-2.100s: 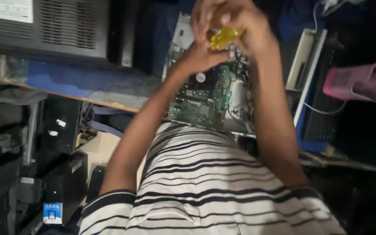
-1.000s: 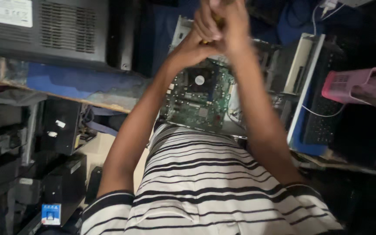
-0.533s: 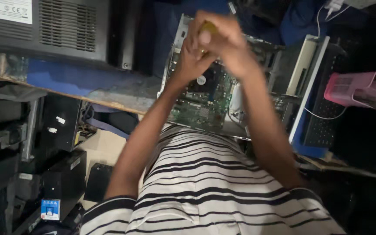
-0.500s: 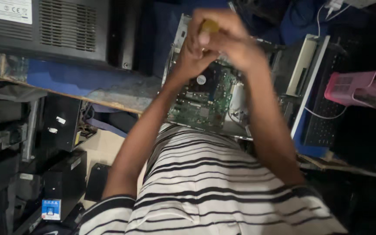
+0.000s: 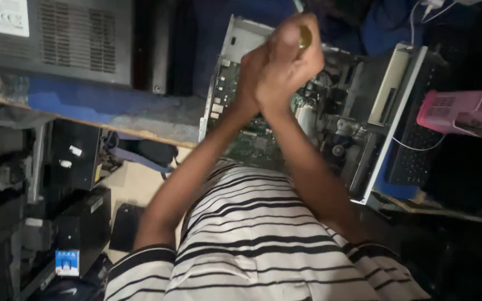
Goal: The person uses a yellow screwdriver to tighten screws on a motherboard inside an open computer case. They repeatedly adjust their grip and reposition the screwdriver while working on different screw locations on the board.
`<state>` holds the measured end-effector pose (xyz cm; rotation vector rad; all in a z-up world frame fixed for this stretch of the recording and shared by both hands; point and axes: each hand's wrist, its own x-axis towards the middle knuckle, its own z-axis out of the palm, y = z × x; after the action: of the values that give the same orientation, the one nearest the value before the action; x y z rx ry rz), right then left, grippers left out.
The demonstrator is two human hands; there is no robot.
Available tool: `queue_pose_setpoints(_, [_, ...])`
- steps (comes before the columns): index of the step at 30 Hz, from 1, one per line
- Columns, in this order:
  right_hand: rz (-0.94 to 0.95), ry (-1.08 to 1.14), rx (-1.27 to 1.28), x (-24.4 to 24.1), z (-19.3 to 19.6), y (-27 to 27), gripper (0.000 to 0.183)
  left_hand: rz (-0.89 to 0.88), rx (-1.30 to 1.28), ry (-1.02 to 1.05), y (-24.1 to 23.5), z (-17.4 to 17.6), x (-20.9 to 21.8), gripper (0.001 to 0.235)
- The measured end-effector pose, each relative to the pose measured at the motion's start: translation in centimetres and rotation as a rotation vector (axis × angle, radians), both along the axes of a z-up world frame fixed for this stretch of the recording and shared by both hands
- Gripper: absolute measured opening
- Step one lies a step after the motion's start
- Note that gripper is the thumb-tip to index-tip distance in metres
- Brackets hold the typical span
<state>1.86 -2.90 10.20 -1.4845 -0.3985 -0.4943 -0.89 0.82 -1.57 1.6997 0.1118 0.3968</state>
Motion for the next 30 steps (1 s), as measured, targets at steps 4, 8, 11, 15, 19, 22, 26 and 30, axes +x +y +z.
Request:
queue_pose_setpoints(4, [0.178, 0.016, 0.186, -1.1, 0.0, 0.2, 0.061, 0.18, 0.021, -0.065, -2.8, 1.5, -1.3, 0.026])
queue_pose_setpoints(8, [0.605, -0.055, 0.026, 1.1, 4.0, -2.1, 0.053, 0.098, 0.079, -0.039, -1.8, 1.8, 0.4, 0.024])
queue_pose_setpoints(11, [1.246, 0.246, -0.167, 6.4, 6.5, -4.0, 0.039, -0.115, -0.032, -0.192, 1.0, 1.7, 1.4, 0.036])
queue_pose_setpoints(15, [1.613, 0.591, -0.06, 8.8, 5.6, -4.8, 0.027, -0.454, -0.097, -0.337, 3.6, 2.3, 3.4, 0.037])
queue_pose_setpoints(19, [0.695, 0.268, 0.252, 3.1, 2.5, -2.3, 0.044, -0.159, -0.029, -0.066, 1.5, 2.3, 1.5, 0.026])
queue_pose_setpoints(22, [0.181, 0.038, 0.213, -0.5, 1.7, 0.2, 0.048, 0.167, -0.08, -0.02, -3.1, 2.4, -0.7, 0.035])
queue_pose_setpoints(26, [0.321, 0.129, 0.224, -2.8, 2.8, 0.5, 0.044, 0.38, -0.108, -0.053, -5.8, 3.2, -1.9, 0.048])
queue_pose_setpoints(30, [0.754, 0.083, 0.001, 0.1, 4.3, -2.3, 0.04, 0.286, -0.201, -0.055, -2.2, 4.8, -0.4, 0.061])
